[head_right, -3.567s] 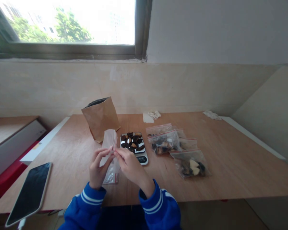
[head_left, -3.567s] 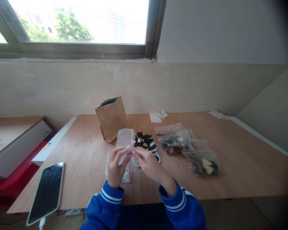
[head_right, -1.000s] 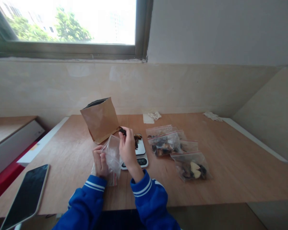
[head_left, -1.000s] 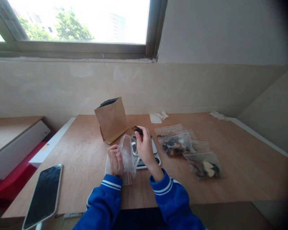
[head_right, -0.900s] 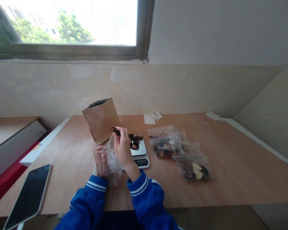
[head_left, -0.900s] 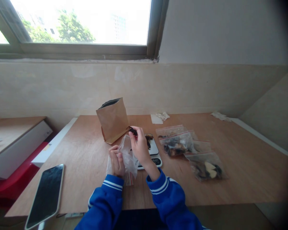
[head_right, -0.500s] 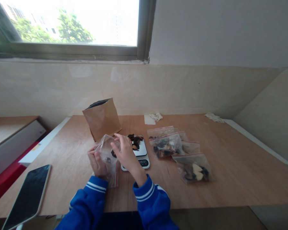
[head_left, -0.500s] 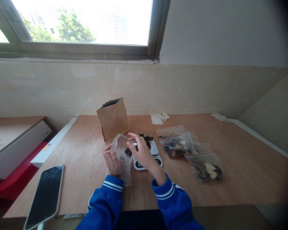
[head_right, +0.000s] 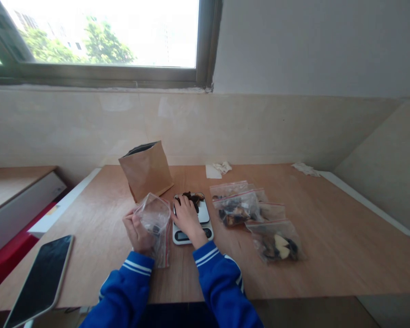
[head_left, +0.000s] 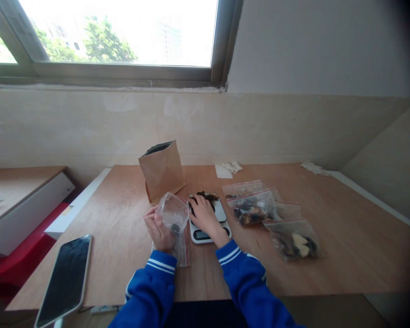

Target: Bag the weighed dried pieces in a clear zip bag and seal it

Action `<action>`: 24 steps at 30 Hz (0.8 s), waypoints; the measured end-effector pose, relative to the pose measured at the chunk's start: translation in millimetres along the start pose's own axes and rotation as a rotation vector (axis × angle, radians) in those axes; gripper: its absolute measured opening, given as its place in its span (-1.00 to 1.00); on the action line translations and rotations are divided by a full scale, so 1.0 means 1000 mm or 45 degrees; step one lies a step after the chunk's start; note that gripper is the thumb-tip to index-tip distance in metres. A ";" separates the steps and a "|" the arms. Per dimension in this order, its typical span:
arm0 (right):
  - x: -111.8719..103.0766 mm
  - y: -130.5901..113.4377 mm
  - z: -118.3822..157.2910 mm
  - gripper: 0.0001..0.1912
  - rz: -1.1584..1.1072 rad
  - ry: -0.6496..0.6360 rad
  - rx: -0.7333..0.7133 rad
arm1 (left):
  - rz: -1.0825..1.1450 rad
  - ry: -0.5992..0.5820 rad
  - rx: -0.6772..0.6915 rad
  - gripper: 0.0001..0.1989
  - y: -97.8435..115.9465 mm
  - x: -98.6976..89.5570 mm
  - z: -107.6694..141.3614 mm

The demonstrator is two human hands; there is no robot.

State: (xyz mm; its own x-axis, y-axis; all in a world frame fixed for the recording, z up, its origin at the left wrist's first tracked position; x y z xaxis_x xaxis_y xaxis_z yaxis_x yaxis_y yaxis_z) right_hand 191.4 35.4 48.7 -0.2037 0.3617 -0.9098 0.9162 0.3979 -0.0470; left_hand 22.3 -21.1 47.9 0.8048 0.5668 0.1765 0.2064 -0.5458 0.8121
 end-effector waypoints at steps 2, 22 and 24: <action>-0.001 0.001 -0.001 -0.65 0.046 -0.018 0.024 | 0.004 -0.010 -0.005 -0.75 0.000 0.000 0.000; -0.044 0.030 -0.027 -0.66 -0.605 0.448 0.418 | -0.013 -0.114 -0.122 -0.75 -0.008 0.012 -0.003; -0.058 0.015 -0.032 -0.66 -0.737 0.469 0.328 | 0.012 -0.103 -0.128 -0.75 -0.009 0.011 -0.003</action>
State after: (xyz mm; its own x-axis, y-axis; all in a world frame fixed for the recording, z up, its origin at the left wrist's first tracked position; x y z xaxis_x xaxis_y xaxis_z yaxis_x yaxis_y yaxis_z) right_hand 206.0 47.7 114.3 -0.7410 0.4315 -0.5145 0.6696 0.4168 -0.6147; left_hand 27.5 -8.2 43.7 0.8497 0.5078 0.1420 0.1450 -0.4838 0.8631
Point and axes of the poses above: each hand's wrist, its own z-axis away from the middle knuckle, its own x-axis out of the palm, y = z × x, the point moved 8 cm from there along -z, towards the middle knuckle, and after that the axes turned 12 degrees about z, right-handed, at the moved point
